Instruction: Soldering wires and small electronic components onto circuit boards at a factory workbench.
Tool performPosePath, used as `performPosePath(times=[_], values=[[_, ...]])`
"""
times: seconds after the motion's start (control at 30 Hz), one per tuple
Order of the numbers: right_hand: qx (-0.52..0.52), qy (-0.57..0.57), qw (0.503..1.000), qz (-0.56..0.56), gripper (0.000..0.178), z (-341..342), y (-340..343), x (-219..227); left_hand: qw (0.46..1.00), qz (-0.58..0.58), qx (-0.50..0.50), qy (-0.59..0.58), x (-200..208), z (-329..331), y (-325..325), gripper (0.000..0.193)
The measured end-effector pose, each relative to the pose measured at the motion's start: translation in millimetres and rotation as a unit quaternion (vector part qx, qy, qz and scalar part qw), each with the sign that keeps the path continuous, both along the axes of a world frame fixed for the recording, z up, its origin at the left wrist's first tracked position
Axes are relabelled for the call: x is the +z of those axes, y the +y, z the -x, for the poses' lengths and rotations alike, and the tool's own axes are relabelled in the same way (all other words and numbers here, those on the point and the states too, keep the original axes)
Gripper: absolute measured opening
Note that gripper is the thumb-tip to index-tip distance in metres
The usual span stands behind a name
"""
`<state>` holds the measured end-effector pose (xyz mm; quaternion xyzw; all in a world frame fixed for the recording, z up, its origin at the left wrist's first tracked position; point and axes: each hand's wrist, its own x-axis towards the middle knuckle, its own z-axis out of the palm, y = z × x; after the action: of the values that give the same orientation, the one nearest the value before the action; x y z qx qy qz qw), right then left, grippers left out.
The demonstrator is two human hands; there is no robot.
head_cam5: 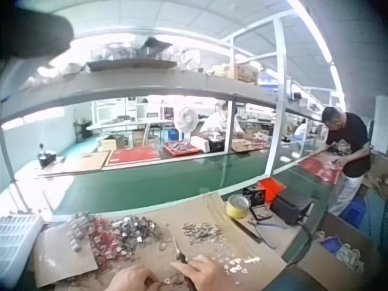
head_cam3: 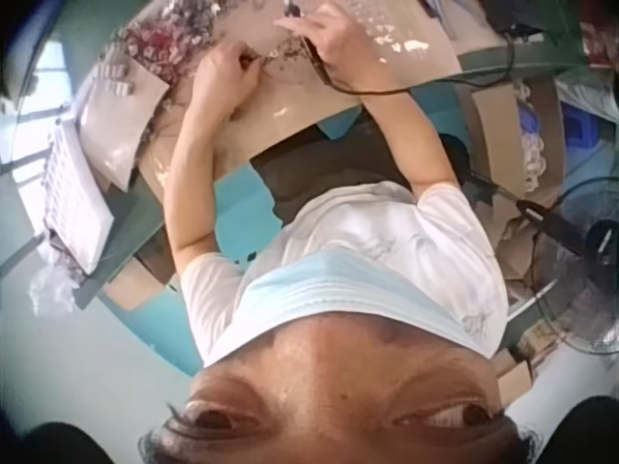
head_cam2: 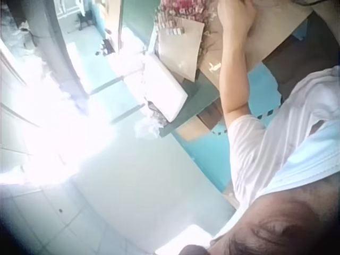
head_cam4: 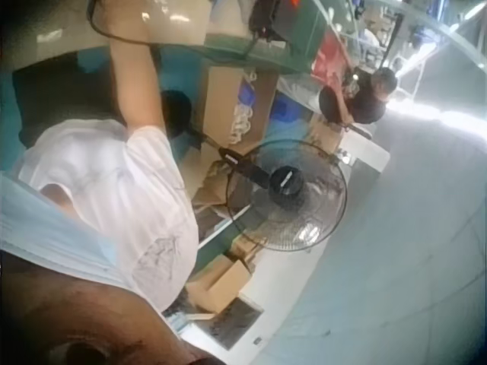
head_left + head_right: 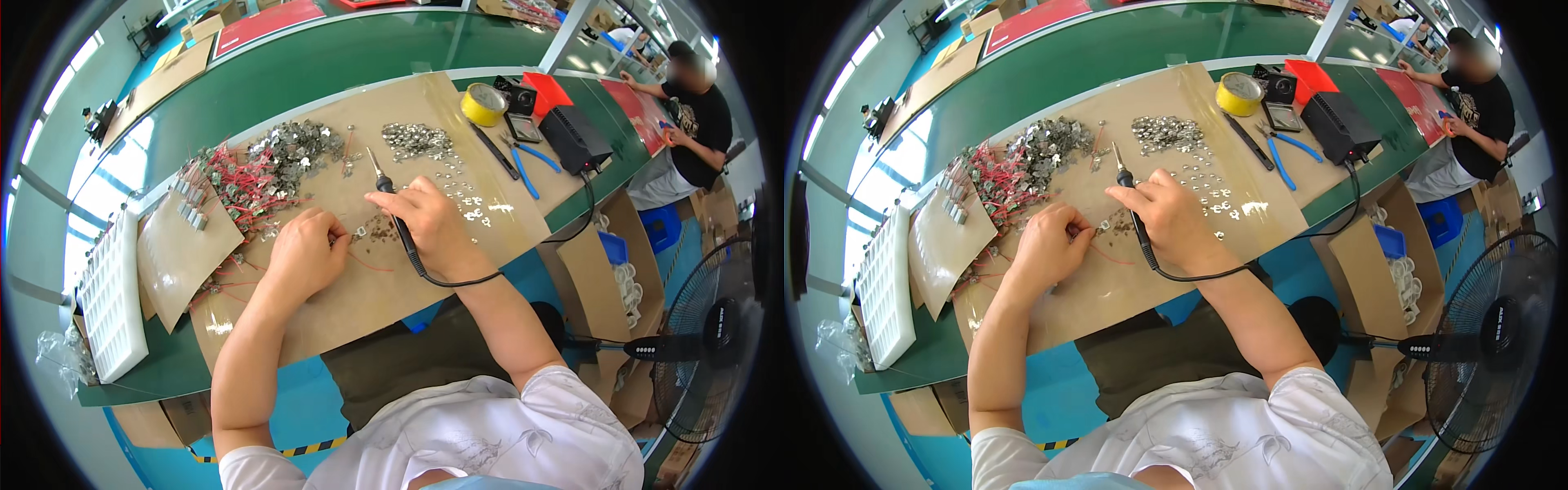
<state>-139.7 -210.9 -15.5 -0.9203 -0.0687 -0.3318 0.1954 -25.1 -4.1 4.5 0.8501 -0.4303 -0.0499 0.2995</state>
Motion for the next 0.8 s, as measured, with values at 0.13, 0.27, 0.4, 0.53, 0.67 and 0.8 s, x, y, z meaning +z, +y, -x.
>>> performPosePath(times=[0.13,0.27,0.4,0.53,0.67,0.8], values=[[-0.001,-0.007,1.0,0.003,0.045,-2.0,4.4,2.5,0.999,-0.014,0.014,0.029,2.1,-1.7,0.4,0.013],[0.003,-0.008,1.0,0.015,0.046,-4.1,4.0,2.5,1.0,0.001,0.014,0.008,-0.5,-2.6,-0.7,0.014],[-0.022,-0.007,1.0,0.021,0.044,-1.2,-1.4,-1.9,1.0,0.017,-0.004,0.0,-5.0,-4.2,-3.0,0.013],[-0.001,-0.016,1.0,0.022,0.037,2.3,4.4,-1.5,1.0,0.017,0.009,0.005,-1.5,-5.3,2.2,0.011],[0.009,-0.018,1.0,0.011,0.03,6.2,5.7,1.2,0.999,0.038,0.015,0.0,-4.1,-16.4,6.9,0.013],[0.03,-0.027,0.999,-0.004,0.035,5.1,6.8,2.5,0.998,0.013,0.045,-0.029,-1.3,-28.1,14.1,0.012]])
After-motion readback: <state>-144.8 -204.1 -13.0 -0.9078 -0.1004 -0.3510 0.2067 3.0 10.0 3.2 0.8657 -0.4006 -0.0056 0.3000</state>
